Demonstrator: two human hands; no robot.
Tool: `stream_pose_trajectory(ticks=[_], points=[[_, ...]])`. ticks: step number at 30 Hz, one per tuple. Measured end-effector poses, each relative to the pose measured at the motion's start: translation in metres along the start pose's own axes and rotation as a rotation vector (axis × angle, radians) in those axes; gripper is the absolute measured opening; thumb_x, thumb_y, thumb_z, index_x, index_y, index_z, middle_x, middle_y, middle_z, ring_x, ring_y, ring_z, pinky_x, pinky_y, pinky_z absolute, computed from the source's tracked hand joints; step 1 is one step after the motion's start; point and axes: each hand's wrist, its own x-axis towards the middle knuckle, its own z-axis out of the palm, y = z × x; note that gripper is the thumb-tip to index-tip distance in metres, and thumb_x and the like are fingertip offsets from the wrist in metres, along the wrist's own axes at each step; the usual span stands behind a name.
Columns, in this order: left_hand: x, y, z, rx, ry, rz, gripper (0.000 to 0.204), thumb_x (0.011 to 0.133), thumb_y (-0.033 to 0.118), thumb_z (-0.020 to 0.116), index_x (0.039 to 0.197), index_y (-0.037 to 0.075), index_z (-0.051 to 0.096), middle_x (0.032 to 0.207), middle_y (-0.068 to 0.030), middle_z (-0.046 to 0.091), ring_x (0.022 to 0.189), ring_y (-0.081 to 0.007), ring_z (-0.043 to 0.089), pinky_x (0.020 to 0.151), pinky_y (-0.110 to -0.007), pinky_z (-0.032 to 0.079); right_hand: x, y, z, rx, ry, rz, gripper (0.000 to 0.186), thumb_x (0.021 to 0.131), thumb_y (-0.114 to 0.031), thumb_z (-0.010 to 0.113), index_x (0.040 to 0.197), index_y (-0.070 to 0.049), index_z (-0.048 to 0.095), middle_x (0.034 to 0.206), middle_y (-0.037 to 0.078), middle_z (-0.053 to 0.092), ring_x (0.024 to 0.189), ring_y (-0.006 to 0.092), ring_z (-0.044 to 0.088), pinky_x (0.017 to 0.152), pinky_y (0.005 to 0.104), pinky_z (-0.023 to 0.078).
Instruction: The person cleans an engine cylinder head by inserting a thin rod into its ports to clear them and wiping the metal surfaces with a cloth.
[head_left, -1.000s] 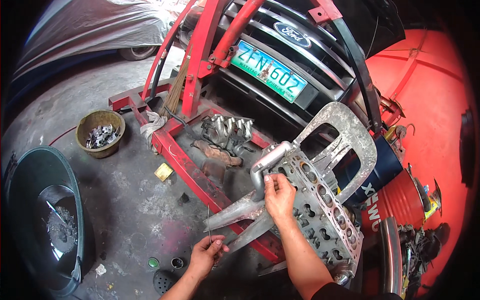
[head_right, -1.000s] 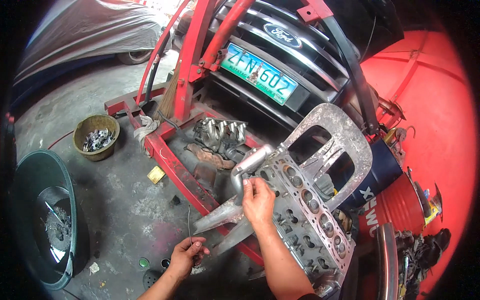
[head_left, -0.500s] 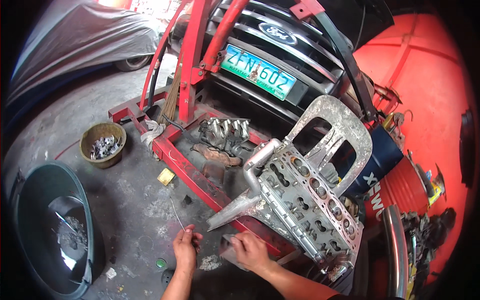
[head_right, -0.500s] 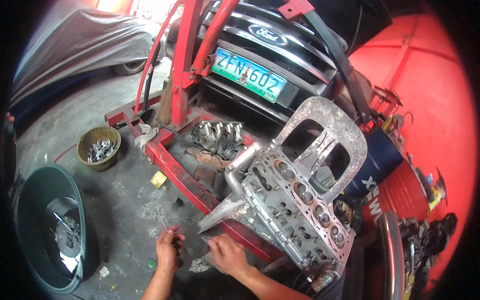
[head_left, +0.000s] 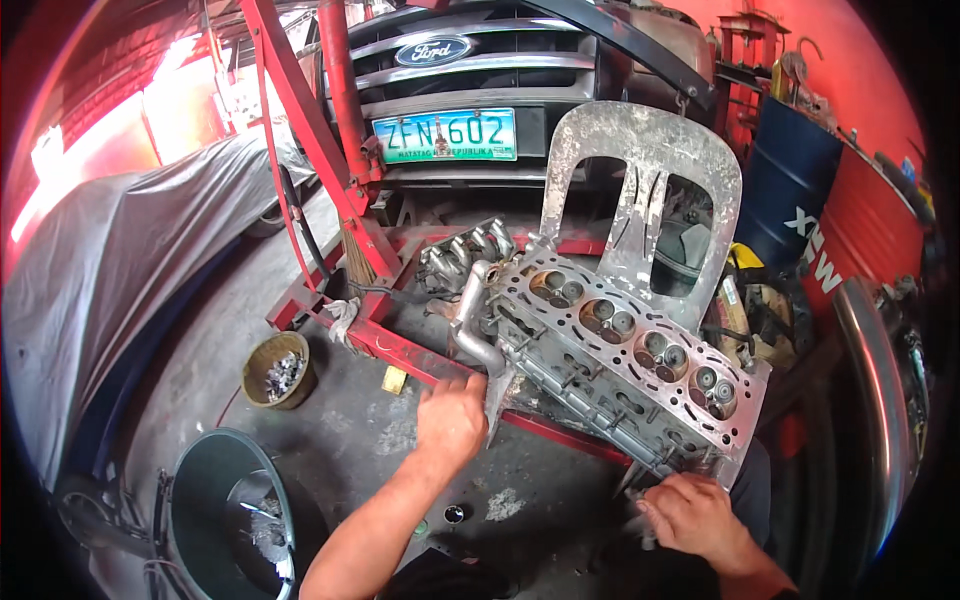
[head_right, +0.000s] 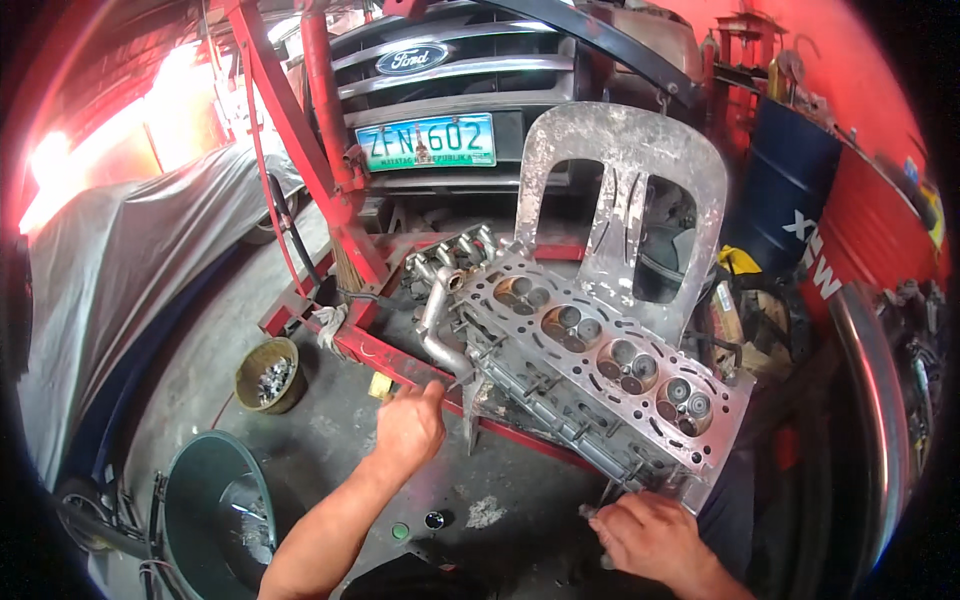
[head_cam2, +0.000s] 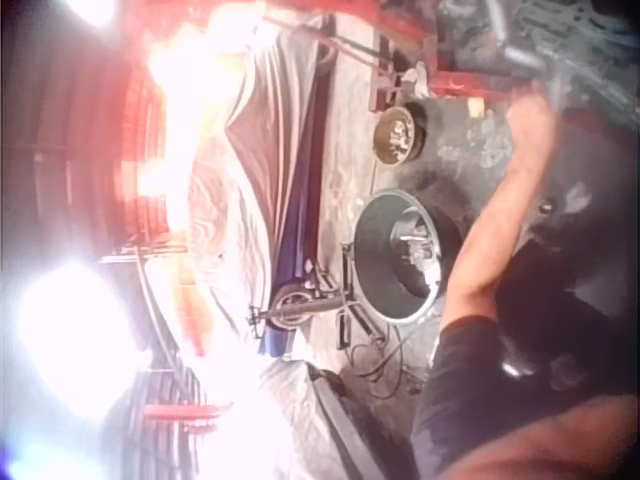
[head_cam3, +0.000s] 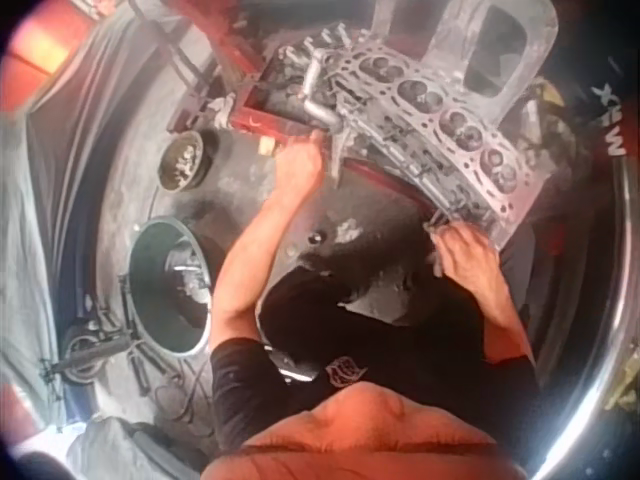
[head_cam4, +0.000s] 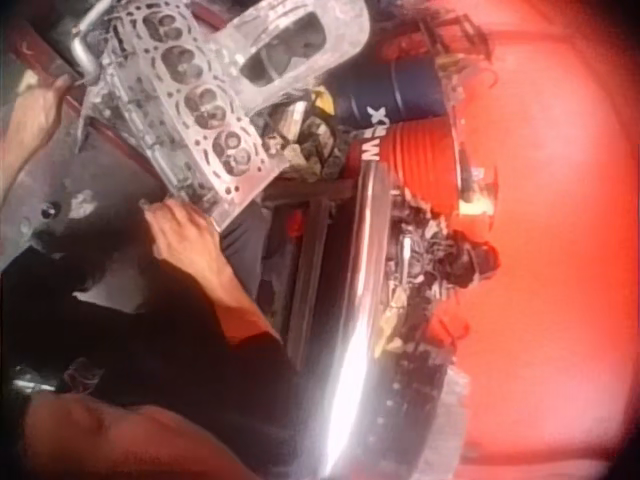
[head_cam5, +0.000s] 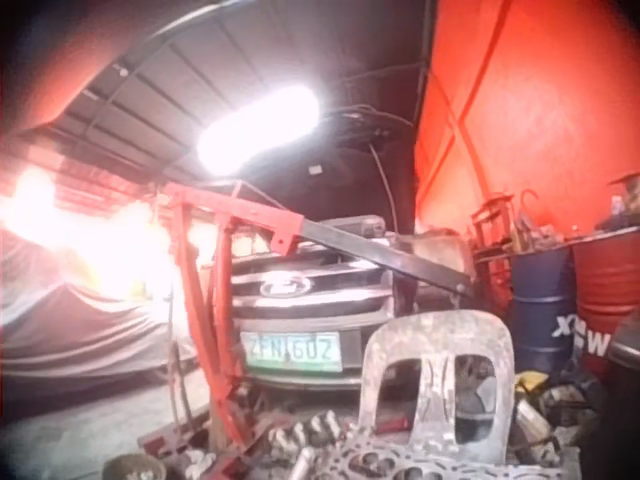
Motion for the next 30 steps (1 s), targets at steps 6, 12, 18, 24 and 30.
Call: stream_pose_trajectory(ticks=[6,12,18,24,30], points=[[0.025,0.018,-0.021,0.118,-0.368,-0.028,0.023,0.087,0.012,0.052,0.11,0.007,0.054,0.082,-0.0183,0.07,0.08,-0.0361,0.07,0.069,-0.048,0.055,-0.003,0.001,0.009,0.148,0.157,0.02,0.019,0.075,-0.017,0.078,0.081,-0.011,0.061,0.069,0.002,0.058,0.055,0.0219,0.06,0.051,0.034,0.049],[0.046,0.0,-0.021,0.244,-0.435,0.102,0.025,0.089,0.014,0.048,0.113,0.008,0.052,0.077,-0.0194,0.069,0.074,-0.0376,0.069,0.065,-0.05,0.054,-0.003,0.006,0.011,0.146,0.193,-0.023,0.02,0.072,-0.016,0.078,0.082,-0.013,0.061,0.069,0.001,0.056,0.054,0.0197,0.058,0.05,0.0325,0.049],[0.062,-0.005,-0.035,0.365,-0.549,-0.015,0.03,0.091,0.016,0.045,0.118,0.009,0.057,0.096,-0.0205,0.071,0.086,-0.0348,0.071,0.073,-0.047,0.057,-0.002,0.008,0.012,0.183,0.238,-0.013,0.018,0.073,-0.014,0.076,0.083,-0.013,0.061,0.07,0.0,0.055,0.054,0.0186,0.058,0.05,0.031,0.049],[0.054,-0.005,-0.032,0.371,-0.471,0.113,0.032,0.09,0.015,0.046,0.119,0.009,0.057,0.083,-0.0159,0.071,0.075,-0.0336,0.071,0.065,-0.046,0.057,-0.001,0.008,0.01,0.181,0.24,-0.012,0.018,0.074,-0.014,0.076,0.083,-0.012,0.061,0.069,0.0,0.054,0.054,0.018,0.058,0.05,0.0303,0.049],[0.054,-0.007,-0.03,0.427,-0.447,0.144,0.033,0.089,0.014,0.047,0.12,0.009,0.057,0.08,-0.0142,0.072,0.074,-0.0315,0.072,0.064,-0.045,0.057,-0.001,0.007,0.009,0.162,0.232,-0.012,0.018,0.074,-0.014,0.077,0.083,-0.012,0.061,0.068,0.0,0.055,0.055,0.018,0.059,0.051,0.0297,0.049]])
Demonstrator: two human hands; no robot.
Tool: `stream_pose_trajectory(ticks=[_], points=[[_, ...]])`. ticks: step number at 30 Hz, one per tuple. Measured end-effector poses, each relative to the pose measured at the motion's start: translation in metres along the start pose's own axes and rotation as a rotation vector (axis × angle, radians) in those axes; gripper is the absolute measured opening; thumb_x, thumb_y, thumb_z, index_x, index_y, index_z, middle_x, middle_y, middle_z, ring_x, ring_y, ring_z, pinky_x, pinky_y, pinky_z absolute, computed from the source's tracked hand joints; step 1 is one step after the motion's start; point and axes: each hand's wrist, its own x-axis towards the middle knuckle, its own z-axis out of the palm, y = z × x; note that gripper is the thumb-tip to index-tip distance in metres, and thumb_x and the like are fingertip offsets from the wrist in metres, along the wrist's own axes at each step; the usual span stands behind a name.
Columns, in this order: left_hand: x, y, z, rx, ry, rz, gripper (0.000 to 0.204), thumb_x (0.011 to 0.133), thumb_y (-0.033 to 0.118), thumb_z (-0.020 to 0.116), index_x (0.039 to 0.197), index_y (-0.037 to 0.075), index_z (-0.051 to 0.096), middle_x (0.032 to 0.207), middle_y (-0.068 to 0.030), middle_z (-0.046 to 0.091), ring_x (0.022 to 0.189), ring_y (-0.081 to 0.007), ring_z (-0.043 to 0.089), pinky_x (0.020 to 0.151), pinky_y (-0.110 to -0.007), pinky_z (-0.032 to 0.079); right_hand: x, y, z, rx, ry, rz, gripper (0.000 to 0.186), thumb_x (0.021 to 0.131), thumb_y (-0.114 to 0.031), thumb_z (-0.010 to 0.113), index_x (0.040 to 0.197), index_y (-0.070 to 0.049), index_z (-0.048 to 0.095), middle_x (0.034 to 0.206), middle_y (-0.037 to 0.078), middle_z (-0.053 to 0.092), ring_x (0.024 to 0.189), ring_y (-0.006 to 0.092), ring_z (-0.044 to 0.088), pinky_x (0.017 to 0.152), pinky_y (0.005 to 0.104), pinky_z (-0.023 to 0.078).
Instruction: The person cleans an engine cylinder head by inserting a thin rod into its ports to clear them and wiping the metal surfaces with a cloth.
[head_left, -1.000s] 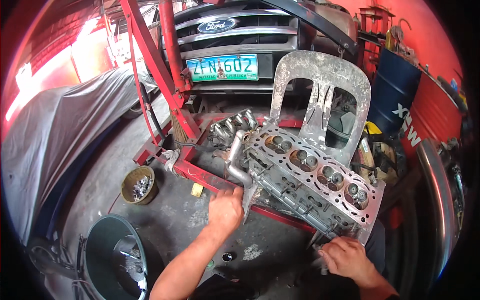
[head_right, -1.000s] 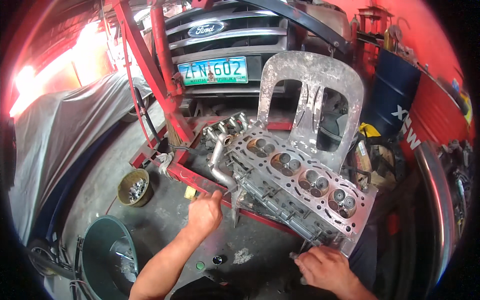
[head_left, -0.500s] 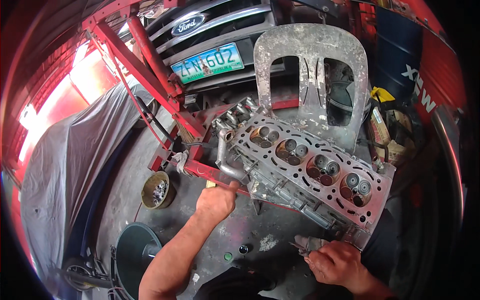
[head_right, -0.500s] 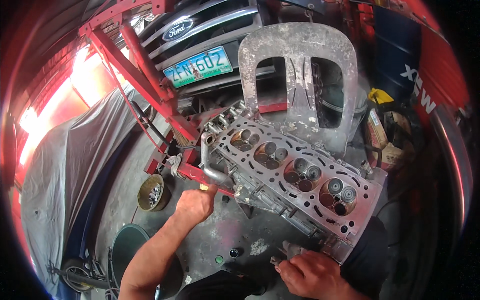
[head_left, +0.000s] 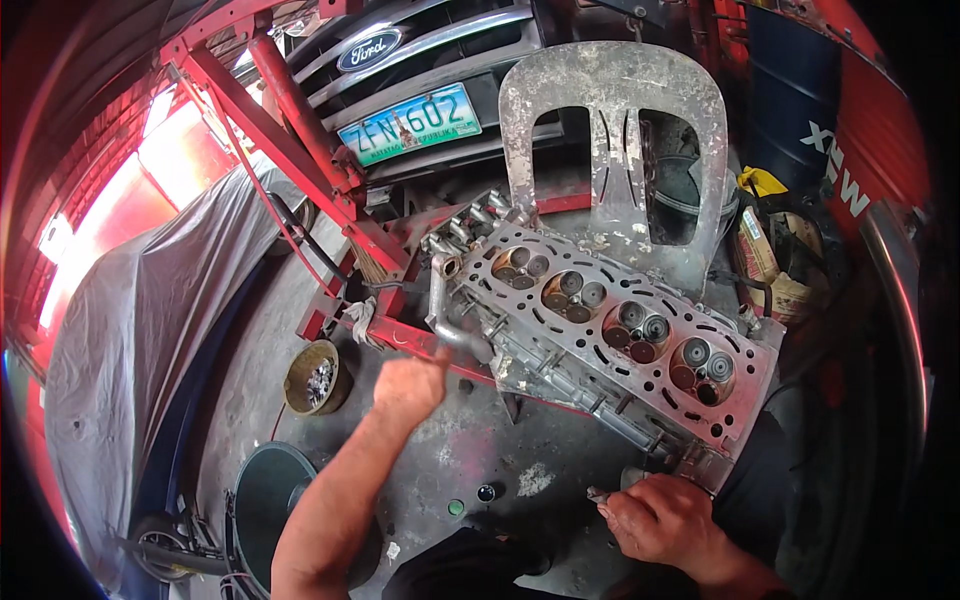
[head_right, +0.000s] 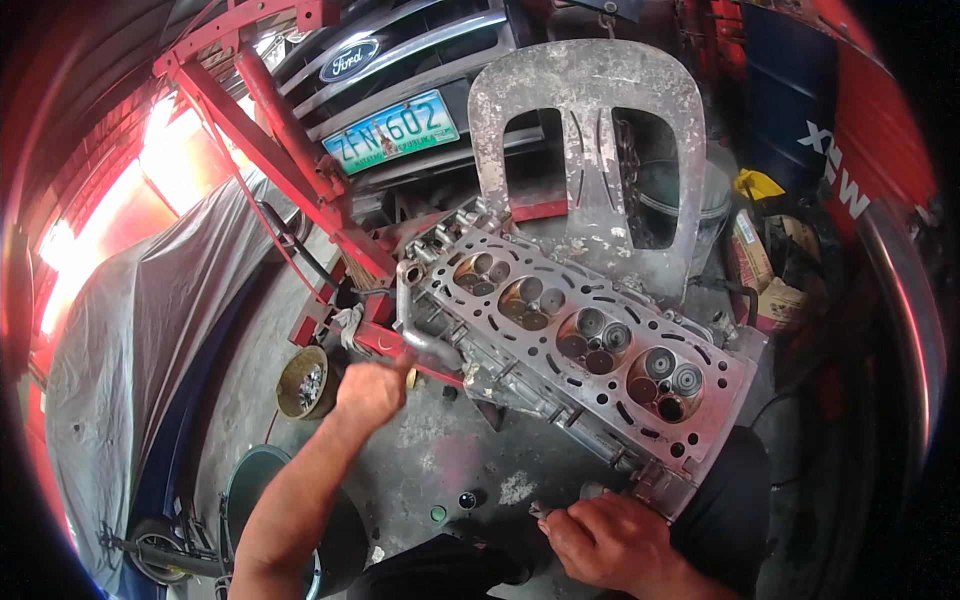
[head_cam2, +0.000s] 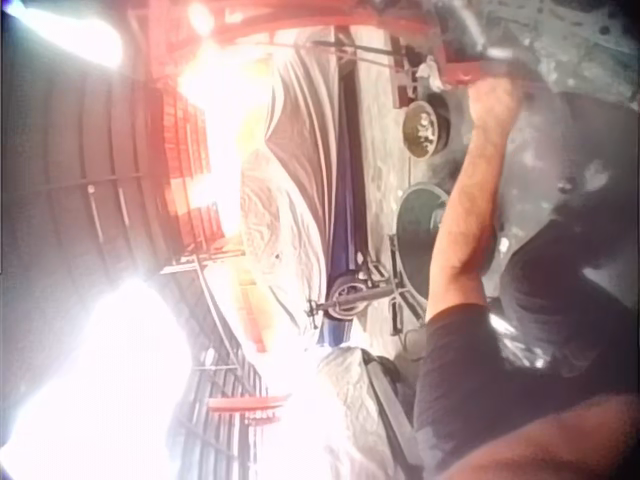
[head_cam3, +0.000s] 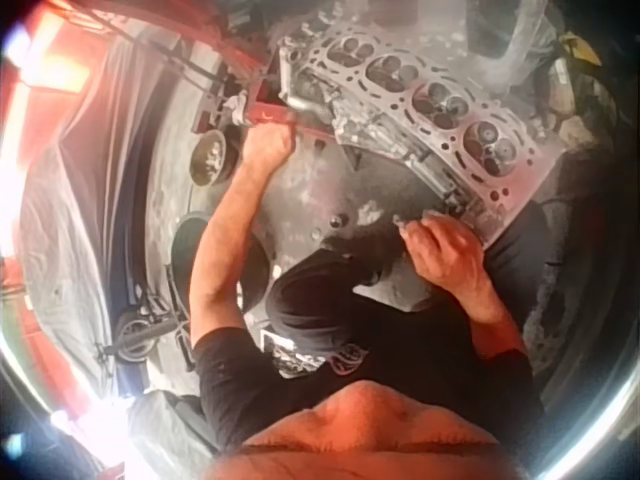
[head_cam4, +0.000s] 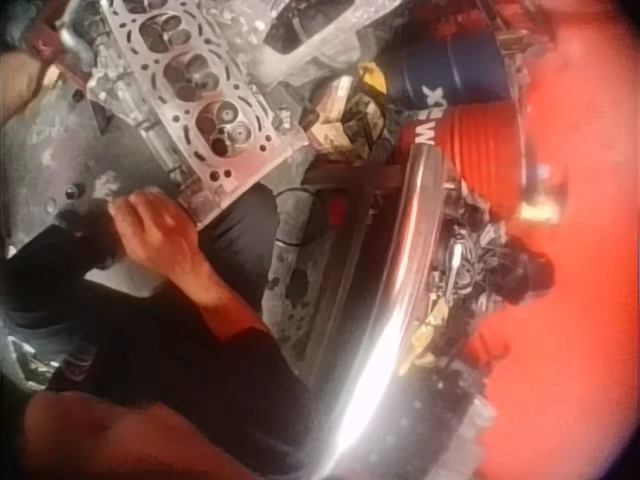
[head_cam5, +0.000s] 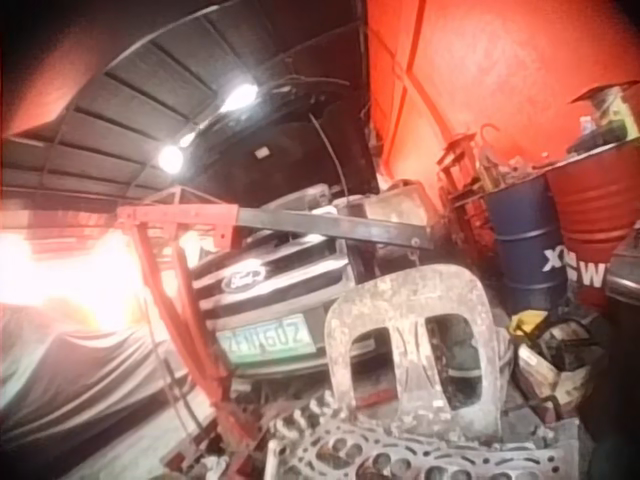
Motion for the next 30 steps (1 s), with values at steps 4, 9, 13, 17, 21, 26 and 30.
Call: stream_pose_trajectory(ticks=[4,9,13,17,21,26,30], points=[[-0.007,0.003,-0.001,-0.049,0.012,0.05,0.029,0.09,0.014,0.047,0.115,0.008,0.059,0.084,-0.0162,0.072,0.078,-0.0327,0.072,0.066,-0.046,0.056,0.0,-0.002,0.003,-0.011,0.028,-0.012,0.017,0.073,-0.014,0.077,0.082,-0.012,0.062,0.067,0.0,0.055,0.055,0.0182,0.059,0.05,0.0296,0.049],[-0.011,0.003,0.006,-0.12,0.101,0.066,0.032,0.087,0.014,0.05,0.117,0.008,0.057,0.073,-0.018,0.068,0.07,-0.0371,0.069,0.062,-0.05,0.053,0.001,-0.004,0.003,-0.02,0.026,-0.003,0.017,0.073,-0.014,0.077,0.082,-0.012,0.062,0.067,0.0,0.055,0.054,0.0183,0.059,0.049,0.0299,0.049],[0.004,-0.005,0.007,-0.135,0.032,-0.037,0.028,0.089,0.016,0.05,0.114,0.008,0.059,0.072,-0.0201,0.067,0.072,-0.0391,0.068,0.062,-0.051,0.053,0.0,-0.001,0.004,-0.032,0.046,-0.005,0.018,0.073,-0.013,0.077,0.083,-0.012,0.062,0.067,0.001,0.055,0.054,0.0183,0.059,0.049,0.03,0.049],[-0.008,0.009,0.012,-0.215,0.065,0.032,0.031,0.089,0.016,0.047,0.117,0.014,0.06,0.083,-0.0182,0.071,0.081,-0.0364,0.07,0.071,-0.049,0.056,-0.001,-0.003,0.005,-0.037,0.021,0.002,0.018,0.073,-0.013,0.077,0.083,-0.011,0.062,0.067,0.0,0.054,0.054,0.0186,0.059,0.049,0.0301,0.05],[0.004,-0.001,0.011,-0.154,-0.006,-0.113,0.026,0.089,0.015,0.048,0.11,0.013,0.062,0.091,-0.0185,0.071,0.083,-0.036,0.07,0.069,-0.049,0.055,-0.003,-0.002,0.006,-0.019,0.034,-0.007,0.018,0.073,-0.013,0.076,0.084,-0.011,0.062,0.067,0.0,0.052,0.053,0.0186,0.058,0.05,0.0302,0.05],[0.006,-0.001,0.025,-0.088,0.552,-0.015,0.026,0.086,0.011,0.051,0.109,0.011,0.062,0.083,-0.0161,0.071,0.078,-0.0372,0.07,0.068,-0.048,0.055,-0.002,-0.002,0.005,-0.015,0.028,-0.033,0.017,0.074,-0.013,0.076,0.084,-0.011,0.061,0.068,0.0,0.052,0.054,0.0182,0.058,0.05,0.0303,0.05],[0.009,0.015,0.015,-0.315,0.239,-0.125,0.023,0.089,0.013,0.053,0.112,0.011,0.058,0.077,-0.0189,0.068,0.074,-0.0392,0.068,0.065,-0.05,0.052,-0.004,0.0,0.005,-0.053,0.035,-0.029,0.016,0.075,-0.014,0.074,0.084,-0.011,0.062,0.068,0.0,0.051,0.054,0.0178,0.057,0.051,0.0298,0.051]])
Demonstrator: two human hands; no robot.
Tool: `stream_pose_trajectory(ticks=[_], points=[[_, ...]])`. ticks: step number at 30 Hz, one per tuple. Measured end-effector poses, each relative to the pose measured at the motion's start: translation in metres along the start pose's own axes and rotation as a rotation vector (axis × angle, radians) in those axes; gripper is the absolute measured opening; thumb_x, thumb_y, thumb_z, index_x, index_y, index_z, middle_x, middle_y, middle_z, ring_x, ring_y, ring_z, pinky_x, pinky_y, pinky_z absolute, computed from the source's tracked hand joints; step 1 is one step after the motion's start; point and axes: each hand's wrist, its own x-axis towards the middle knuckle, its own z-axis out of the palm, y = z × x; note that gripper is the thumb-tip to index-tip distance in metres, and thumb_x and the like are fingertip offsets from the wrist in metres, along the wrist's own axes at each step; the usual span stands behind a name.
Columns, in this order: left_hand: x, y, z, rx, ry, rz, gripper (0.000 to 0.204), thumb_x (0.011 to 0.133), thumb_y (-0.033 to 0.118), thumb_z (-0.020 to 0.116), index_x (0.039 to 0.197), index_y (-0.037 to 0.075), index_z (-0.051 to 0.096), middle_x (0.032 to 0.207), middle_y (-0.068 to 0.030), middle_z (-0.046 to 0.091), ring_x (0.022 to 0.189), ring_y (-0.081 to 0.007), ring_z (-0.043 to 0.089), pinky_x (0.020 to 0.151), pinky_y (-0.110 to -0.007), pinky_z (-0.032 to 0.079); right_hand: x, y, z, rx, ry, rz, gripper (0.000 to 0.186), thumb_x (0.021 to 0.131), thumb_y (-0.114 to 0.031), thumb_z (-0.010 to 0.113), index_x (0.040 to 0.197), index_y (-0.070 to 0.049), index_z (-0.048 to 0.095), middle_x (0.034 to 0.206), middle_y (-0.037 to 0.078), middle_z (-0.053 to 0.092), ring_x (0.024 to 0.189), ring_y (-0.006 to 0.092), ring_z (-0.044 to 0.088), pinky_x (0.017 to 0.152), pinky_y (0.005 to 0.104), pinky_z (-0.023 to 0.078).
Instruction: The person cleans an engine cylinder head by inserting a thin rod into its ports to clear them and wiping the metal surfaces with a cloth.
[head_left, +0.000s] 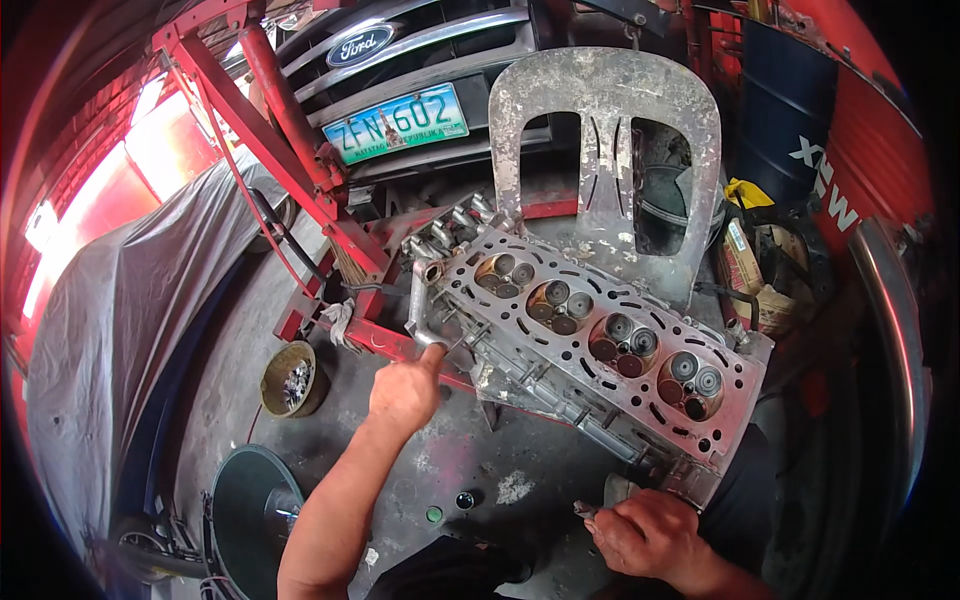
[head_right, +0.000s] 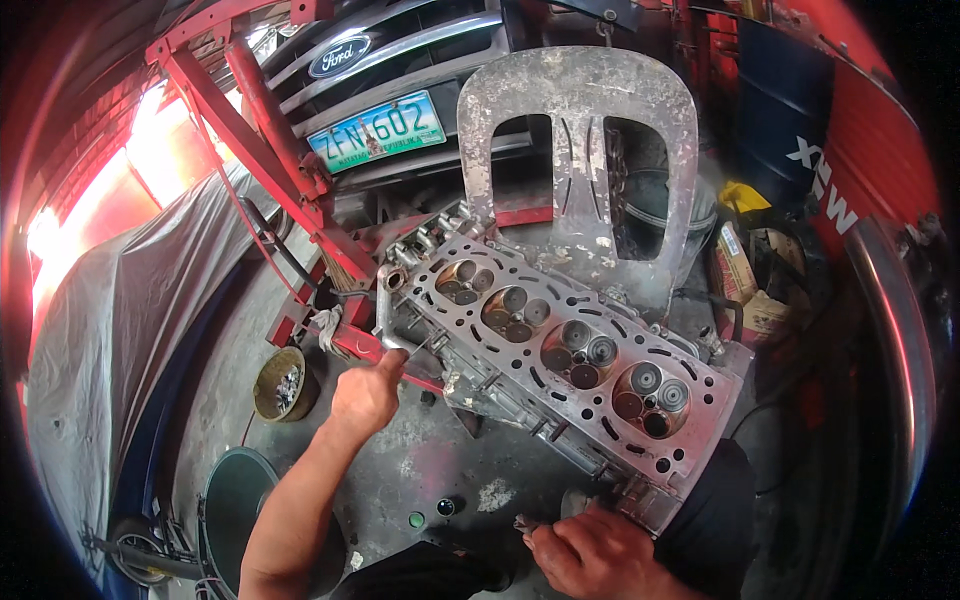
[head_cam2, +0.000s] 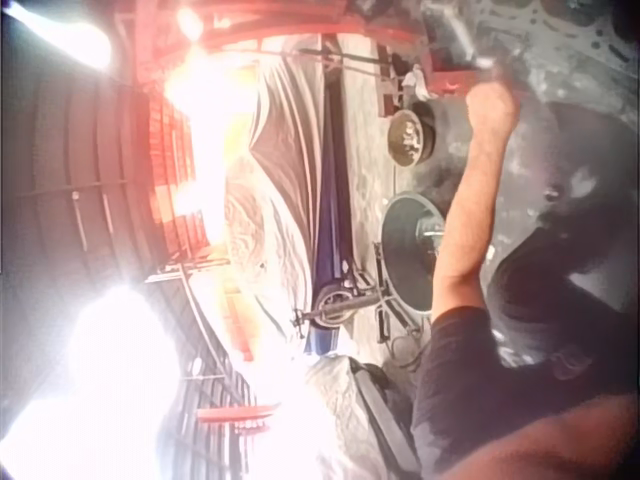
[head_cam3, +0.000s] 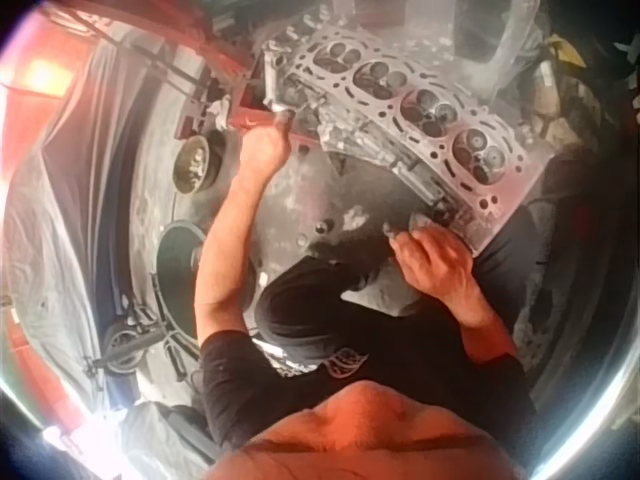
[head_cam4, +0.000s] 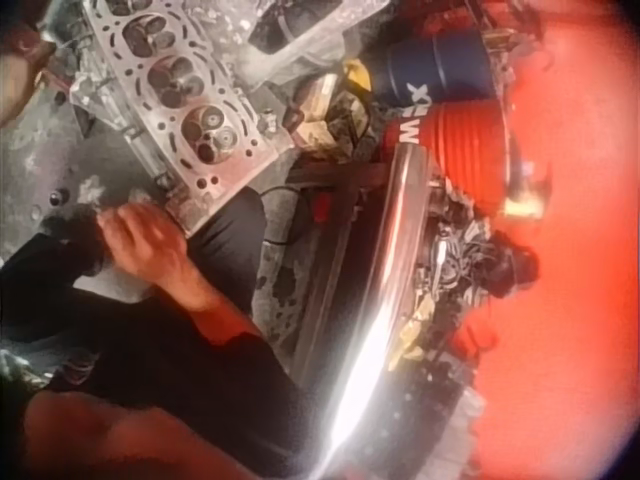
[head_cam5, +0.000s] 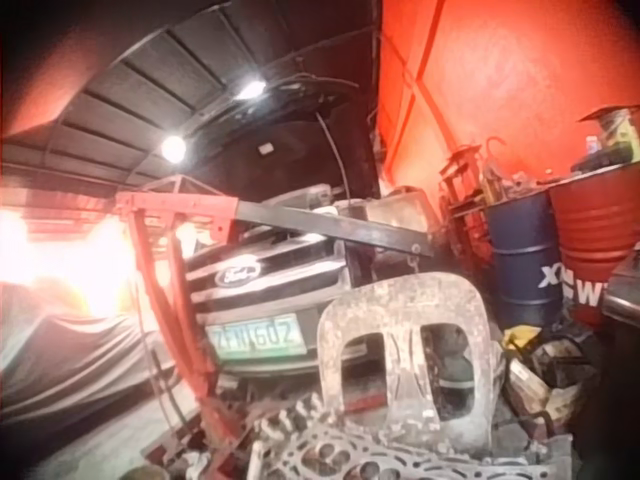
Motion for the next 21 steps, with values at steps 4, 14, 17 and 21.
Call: stream_pose_trajectory(ticks=[4,14,17,21], points=[[-0.01,0.0,0.005,-0.044,-0.012,0.066,0.022,0.093,0.015,0.055,0.115,0.012,0.054,0.073,-0.0219,0.065,0.071,-0.042,0.065,0.063,-0.053,0.05,0.001,0.001,-0.002,0.036,-0.019,0.0,0.014,0.076,-0.014,0.073,0.084,-0.011,0.062,0.068,-0.001,0.051,0.054,0.0173,0.057,0.051,0.0297,0.051],[-0.002,-0.005,0.031,-0.574,0.068,-0.108,0.016,0.098,0.013,0.057,0.106,0.003,0.064,0.094,-0.021,0.069,0.088,-0.0419,0.066,0.076,-0.04,0.053,0.001,0.002,-0.001,0.023,0.001,-0.019,0.014,0.076,-0.014,0.072,0.086,-0.011,0.062,0.069,-0.001,0.052,0.054,0.0173,0.057,0.051,0.0297,0.051],[-0.016,0.007,0.024,-0.631,0.056,-0.043,0.015,0.097,0.012,0.057,0.106,0.003,0.065,0.092,-0.0217,0.067,0.087,-0.0419,0.066,0.074,-0.04,0.052,-0.001,0.002,0.0,0.03,-0.004,-0.017,0.015,0.076,-0.014,0.072,0.087,-0.011,0.062,0.069,0.0,0.052,0.054,0.0176,0.057,0.051,0.0298,0.051],[-0.008,-0.009,0.025,-0.586,0.086,-0.143,0.015,0.096,0.012,0.058,0.107,0.003,0.065,0.09,-0.0225,0.067,0.088,-0.0428,0.065,0.074,-0.041,0.052,0.0,0.001,-0.001,0.028,-0.015,-0.025,0.016,0.076,-0.014,0.073,0.088,-0.011,0.063,0.07,0.001,0.053,0.055,0.018,0.058,0.052,0.03,0.051]])
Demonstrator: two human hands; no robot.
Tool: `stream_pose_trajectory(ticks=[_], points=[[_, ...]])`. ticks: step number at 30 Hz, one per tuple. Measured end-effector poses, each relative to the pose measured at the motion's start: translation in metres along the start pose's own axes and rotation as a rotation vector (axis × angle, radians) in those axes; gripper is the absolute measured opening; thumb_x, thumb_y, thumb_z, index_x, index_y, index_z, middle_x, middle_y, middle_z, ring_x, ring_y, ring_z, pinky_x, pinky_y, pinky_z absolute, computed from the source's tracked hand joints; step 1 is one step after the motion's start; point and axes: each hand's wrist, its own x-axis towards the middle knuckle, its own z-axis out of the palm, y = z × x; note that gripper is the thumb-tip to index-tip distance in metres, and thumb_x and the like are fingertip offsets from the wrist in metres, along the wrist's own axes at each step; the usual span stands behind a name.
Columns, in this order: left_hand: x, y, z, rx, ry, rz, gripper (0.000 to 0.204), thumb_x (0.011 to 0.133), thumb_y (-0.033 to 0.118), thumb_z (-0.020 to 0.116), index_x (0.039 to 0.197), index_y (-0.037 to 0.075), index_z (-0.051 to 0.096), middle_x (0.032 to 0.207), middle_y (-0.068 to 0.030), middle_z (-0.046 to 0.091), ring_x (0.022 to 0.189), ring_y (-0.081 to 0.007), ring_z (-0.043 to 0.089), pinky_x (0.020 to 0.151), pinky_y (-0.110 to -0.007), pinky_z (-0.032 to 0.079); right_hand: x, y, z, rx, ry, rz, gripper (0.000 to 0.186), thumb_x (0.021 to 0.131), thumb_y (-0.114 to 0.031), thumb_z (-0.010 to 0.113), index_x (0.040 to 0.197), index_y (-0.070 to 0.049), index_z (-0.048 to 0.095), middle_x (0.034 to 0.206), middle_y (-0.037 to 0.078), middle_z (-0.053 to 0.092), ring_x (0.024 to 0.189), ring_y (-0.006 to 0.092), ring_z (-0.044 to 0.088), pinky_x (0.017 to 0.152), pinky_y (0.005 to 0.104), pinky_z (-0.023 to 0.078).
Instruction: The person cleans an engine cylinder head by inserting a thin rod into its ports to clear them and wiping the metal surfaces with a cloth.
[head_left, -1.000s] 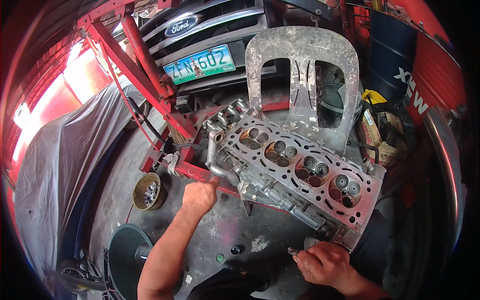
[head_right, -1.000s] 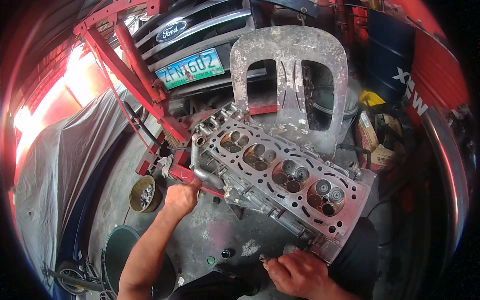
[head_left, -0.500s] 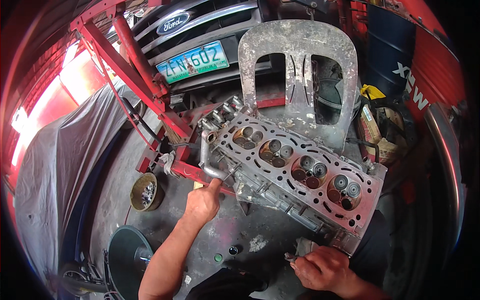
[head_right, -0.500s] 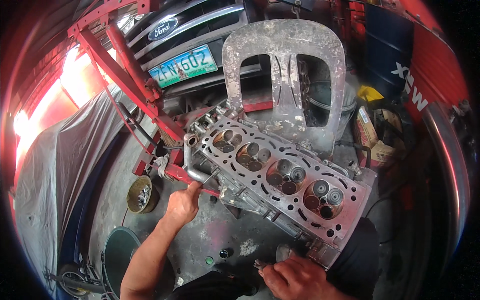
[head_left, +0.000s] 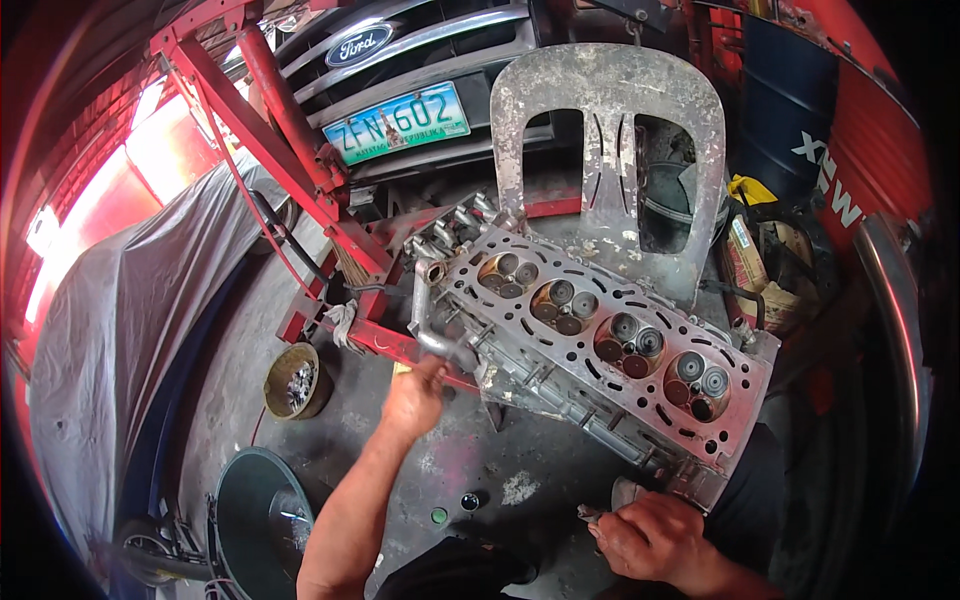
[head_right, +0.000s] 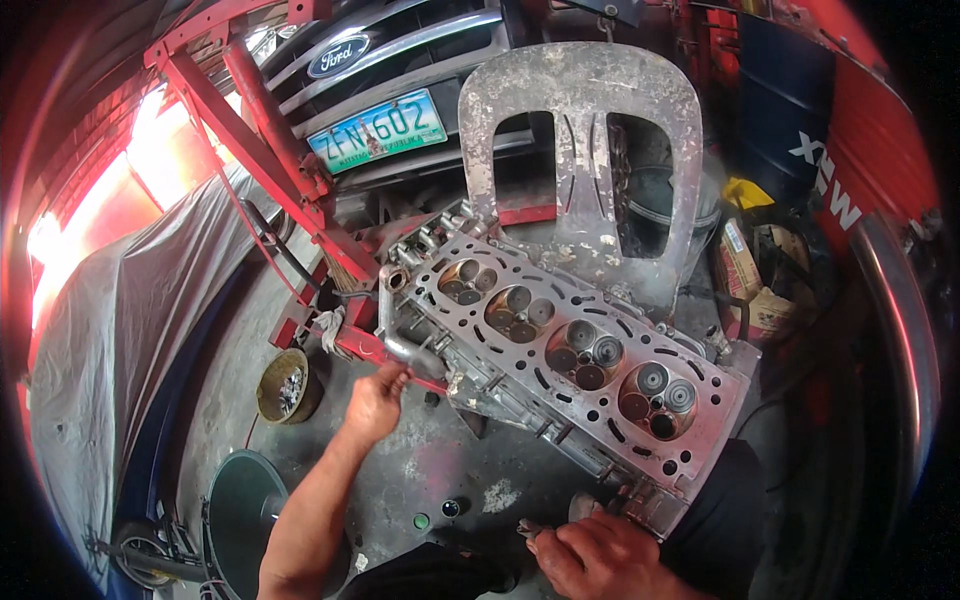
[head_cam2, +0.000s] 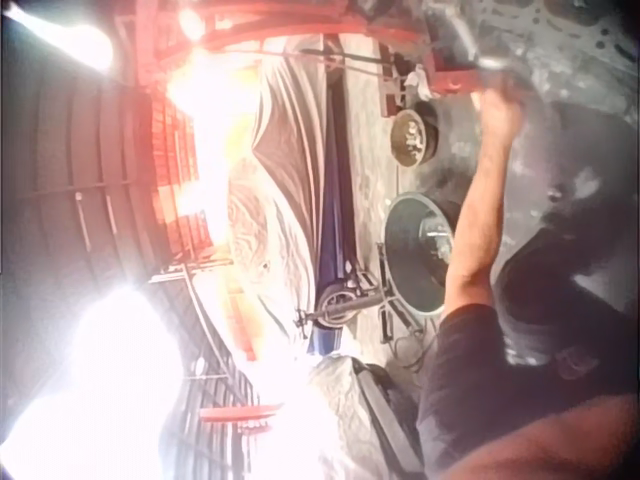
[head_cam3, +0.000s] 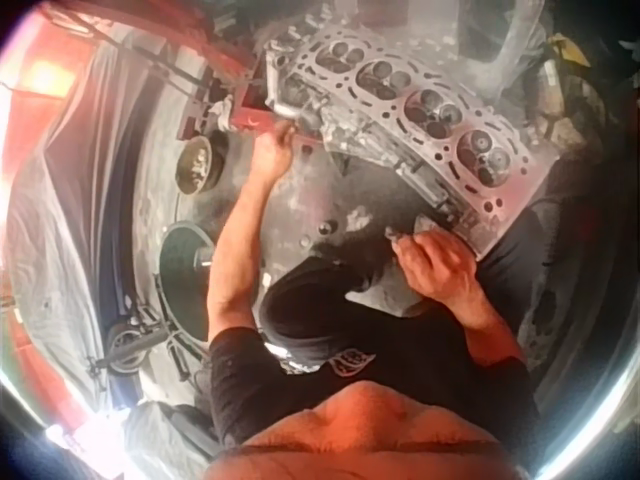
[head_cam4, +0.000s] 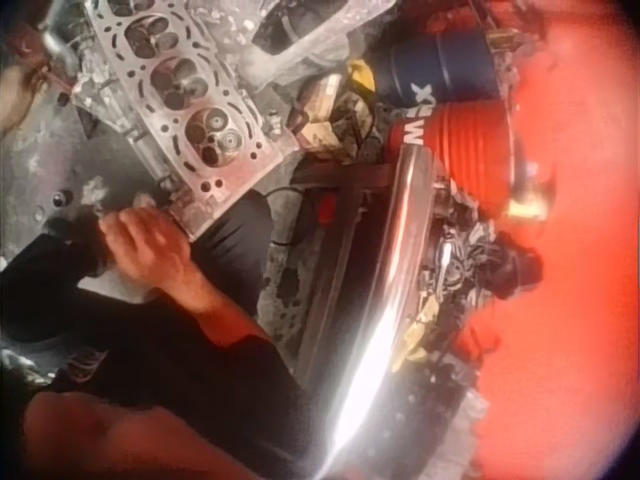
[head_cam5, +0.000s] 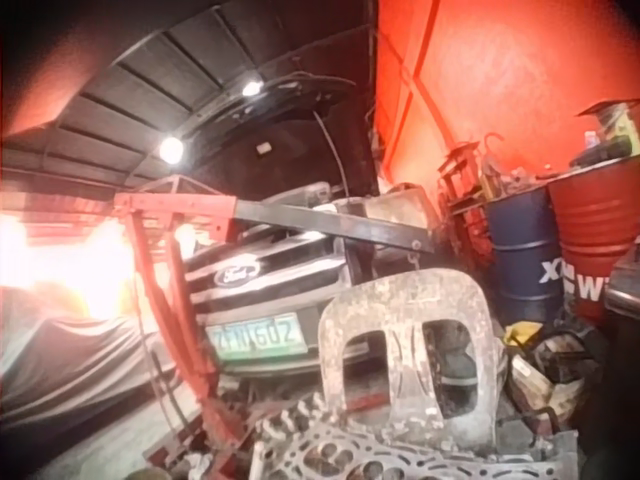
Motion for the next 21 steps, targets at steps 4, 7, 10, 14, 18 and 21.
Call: stream_pose_trajectory(ticks=[4,7,10,14,18,21], points=[[0.0,0.0,0.003,0.006,0.01,0.086,0.014,0.096,0.012,0.058,0.105,0.003,0.064,0.089,-0.0234,0.066,0.088,-0.0436,0.065,0.072,-0.042,0.052,0.0,-0.001,0.001,-0.004,-0.003,0.037,0.017,0.075,-0.014,0.074,0.087,-0.011,0.062,0.069,0.001,0.053,0.055,0.0191,0.059,0.052,0.0304,0.051],[-0.009,0.002,0.007,-0.02,0.019,0.097,0.014,0.096,0.012,0.059,0.104,0.003,0.064,0.089,-0.0239,0.066,0.088,-0.044,0.064,0.072,-0.042,0.052,-0.001,-0.003,0.001,-0.013,-0.038,0.031,0.017,0.075,-0.014,0.075,0.086,-0.011,0.063,0.069,0.001,0.053,0.056,0.0197,0.06,0.052,0.031,0.051],[-0.001,-0.005,0.005,-0.018,0.018,0.078,0.013,0.095,0.012,0.059,0.104,0.003,0.064,0.089,-0.024,0.065,0.087,-0.0442,0.064,0.072,-0.043,0.052,0.003,-0.001,0.001,-0.015,-0.013,0.047,0.017,0.074,-0.013,0.075,0.085,-0.012,0.062,0.069,0.001,0.053,0.055,0.0197,0.059,0.051,0.0309,0.051],[-0.013,0.005,0.009,-0.014,0.018,0.148,0.012,0.096,0.011,0.058,0.102,0.002,0.064,0.088,-0.0241,0.065,0.085,-0.0444,0.064,0.071,-0.042,0.051,0.003,-0.003,0.002,-0.03,-0.033,0.044,0.017,0.074,-0.013,0.076,0.083,-0.012,0.062,0.069,0.001,0.053,0.055,0.0197,0.059,0.05,0.0314,0.051],[-0.004,-0.005,0.006,-0.027,0.052,0.053,0.012,0.095,0.011,0.06,0.101,0.002,0.064,0.087,-0.0245,0.064,0.085,-0.0447,0.064,0.071,-0.042,0.051,0.003,-0.005,0.003,-0.039,-0.013,0.041,0.018,0.073,-0.013,0.076,0.084,-0.012,0.062,0.069,0.001,0.052,0.054,0.0192,0.059,0.05,0.0313,0.05],[-0.008,-0.001,0.009,-0.011,-0.011,0.135,0.012,0.095,0.011,0.059,0.101,0.001,0.064,0.086,-0.0243,0.064,0.085,-0.0434,0.065,0.071,-0.041,0.051,0.002,-0.003,0.003,-0.049,-0.027,0.049,0.018,0.072,-0.014,0.076,0.084,-0.011,0.062,0.068,0.0,0.052,0.054,0.0186,0.058,0.05,0.0312,0.05]])
